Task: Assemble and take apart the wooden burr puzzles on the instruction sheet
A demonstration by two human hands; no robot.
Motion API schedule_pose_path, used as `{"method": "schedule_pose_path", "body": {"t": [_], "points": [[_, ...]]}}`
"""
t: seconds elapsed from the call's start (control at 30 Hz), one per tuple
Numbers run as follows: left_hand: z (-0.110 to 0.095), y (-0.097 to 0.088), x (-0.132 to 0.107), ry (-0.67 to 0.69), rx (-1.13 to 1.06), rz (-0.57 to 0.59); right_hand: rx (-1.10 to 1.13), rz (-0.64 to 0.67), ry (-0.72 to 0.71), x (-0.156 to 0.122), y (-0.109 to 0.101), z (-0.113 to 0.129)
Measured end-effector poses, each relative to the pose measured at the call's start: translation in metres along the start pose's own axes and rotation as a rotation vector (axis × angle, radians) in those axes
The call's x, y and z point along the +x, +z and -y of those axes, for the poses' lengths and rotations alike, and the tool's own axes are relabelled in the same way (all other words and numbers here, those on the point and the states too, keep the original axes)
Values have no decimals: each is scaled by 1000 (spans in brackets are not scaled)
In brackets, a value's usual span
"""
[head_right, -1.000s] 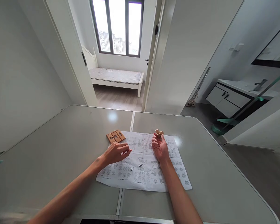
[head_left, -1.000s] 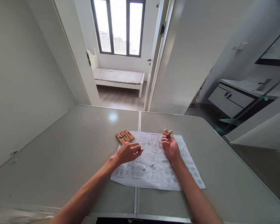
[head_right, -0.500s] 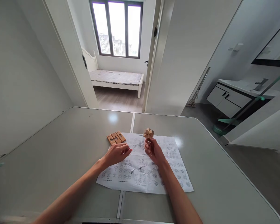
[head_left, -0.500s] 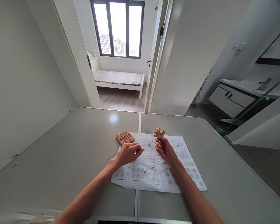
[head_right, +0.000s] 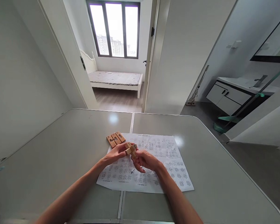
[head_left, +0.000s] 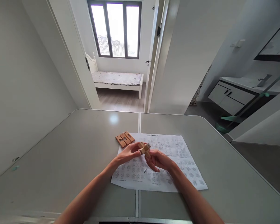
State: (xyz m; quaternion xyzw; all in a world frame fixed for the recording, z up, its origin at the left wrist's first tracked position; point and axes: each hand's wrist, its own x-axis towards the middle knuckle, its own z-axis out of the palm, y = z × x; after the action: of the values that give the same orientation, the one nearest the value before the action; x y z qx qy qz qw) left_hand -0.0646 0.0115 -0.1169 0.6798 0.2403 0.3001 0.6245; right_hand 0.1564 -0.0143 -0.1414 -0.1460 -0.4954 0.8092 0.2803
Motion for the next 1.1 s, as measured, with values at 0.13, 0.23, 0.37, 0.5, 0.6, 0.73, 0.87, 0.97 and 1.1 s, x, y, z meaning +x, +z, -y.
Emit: {"method": "schedule_pose_path", "body": {"t": [0.13, 0.23, 0.37, 0.5, 0.6, 0.73, 0.87, 0.97, 1.1], "points": [[-5, 0, -2, -51, -95, 41, 3, 54, 14, 1, 6, 5], [-4, -1, -1, -67, -77, -20, -36, -23, 17, 2, 6, 4], [-2, -1, 0, -47, -41, -99, -140, -70, -34, 4, 1, 0], [-1, 0, 0, 4, -50, -118, -265, -114, -99, 4, 1, 0], [0, 1, 0, 20, -51, -126, -328, -150, -126, 4, 5, 4], [0, 1, 1, 32, -57, -142, -332, -193, -168, 5, 9, 9], [-5, 1, 1, 20, 10, -105, -335, -254, -194, 7, 13, 10], [-6, 3, 1, 29, 68, -134, -378, -398, -215, 11, 15, 6], [1, 6, 2, 74, 122, -201, -452, -554, -256, 17, 13, -6]]}}
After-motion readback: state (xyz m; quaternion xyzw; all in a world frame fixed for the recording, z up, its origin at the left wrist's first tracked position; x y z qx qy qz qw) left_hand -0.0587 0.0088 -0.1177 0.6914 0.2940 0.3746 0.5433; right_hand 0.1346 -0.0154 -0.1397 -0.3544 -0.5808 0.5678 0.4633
